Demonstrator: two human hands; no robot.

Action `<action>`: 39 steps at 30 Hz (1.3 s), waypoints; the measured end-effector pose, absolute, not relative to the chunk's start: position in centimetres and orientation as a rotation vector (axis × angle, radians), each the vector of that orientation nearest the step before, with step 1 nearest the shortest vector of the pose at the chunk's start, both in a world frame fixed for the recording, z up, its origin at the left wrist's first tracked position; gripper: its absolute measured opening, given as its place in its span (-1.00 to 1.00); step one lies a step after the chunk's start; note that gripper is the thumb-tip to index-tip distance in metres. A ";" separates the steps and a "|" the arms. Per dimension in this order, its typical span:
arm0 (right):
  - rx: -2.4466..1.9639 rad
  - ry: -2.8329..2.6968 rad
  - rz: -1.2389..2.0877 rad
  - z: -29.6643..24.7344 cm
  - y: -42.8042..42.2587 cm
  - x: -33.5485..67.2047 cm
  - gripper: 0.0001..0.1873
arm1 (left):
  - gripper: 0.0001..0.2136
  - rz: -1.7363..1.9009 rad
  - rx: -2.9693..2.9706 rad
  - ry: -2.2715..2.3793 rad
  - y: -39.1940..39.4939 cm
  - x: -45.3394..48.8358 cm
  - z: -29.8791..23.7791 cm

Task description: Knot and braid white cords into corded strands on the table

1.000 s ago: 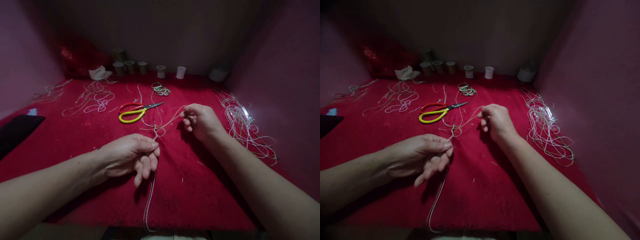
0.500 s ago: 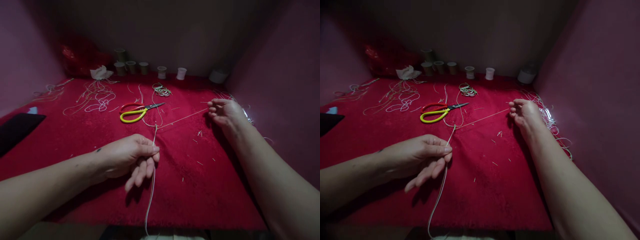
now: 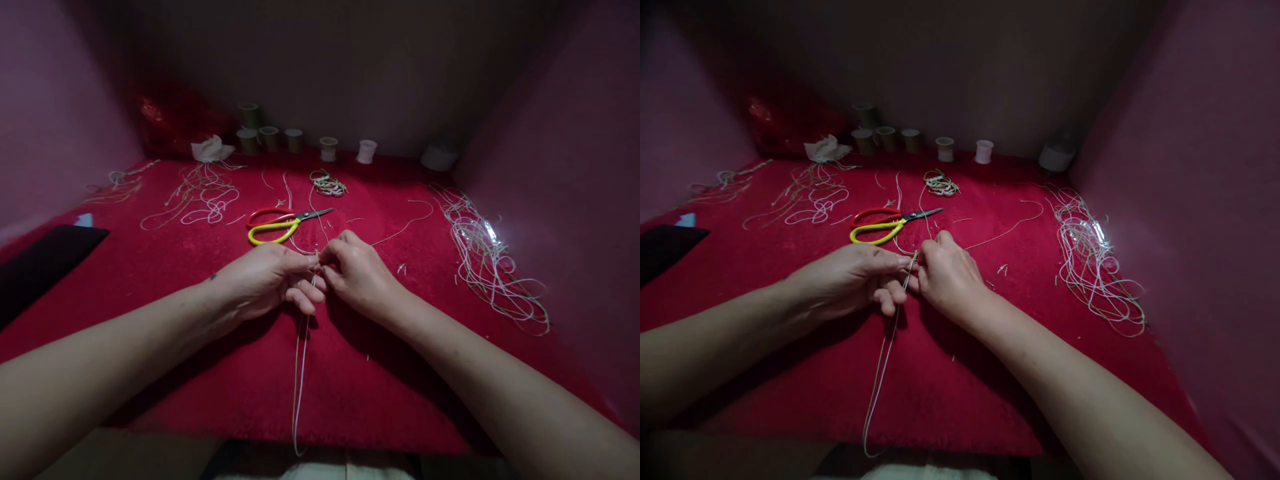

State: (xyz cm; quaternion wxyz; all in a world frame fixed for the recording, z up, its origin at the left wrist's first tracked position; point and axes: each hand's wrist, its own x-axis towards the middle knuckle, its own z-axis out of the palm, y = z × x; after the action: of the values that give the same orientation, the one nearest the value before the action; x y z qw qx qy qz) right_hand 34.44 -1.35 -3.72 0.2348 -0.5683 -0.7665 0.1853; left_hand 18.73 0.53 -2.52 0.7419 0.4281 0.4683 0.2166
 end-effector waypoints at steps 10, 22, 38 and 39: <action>-1.582 -1.971 0.750 -3.3 -1.1 34.3 -0.89 | -0.78 0.394 1.039 0.987 0.6 19.1 -3.3; -1.723 -2.034 0.666 -2.8 0.1 34.3 -0.88 | -0.74 0.373 1.034 1.078 0.0 19.4 -2.5; -1.809 -1.992 0.672 -2.8 0.1 34.3 -0.86 | -0.80 0.417 1.004 1.006 -0.1 19.3 -2.9; -1.818 -2.004 0.659 -2.9 0.2 34.2 -0.86 | -0.80 0.418 1.008 1.007 -0.1 19.3 -3.0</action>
State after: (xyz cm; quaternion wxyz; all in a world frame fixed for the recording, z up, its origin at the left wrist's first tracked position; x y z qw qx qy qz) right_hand 34.24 0.21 -2.85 0.1774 -0.6424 -0.7083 0.2329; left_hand 19.31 -0.08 -2.97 0.7369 0.4587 0.4586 0.1903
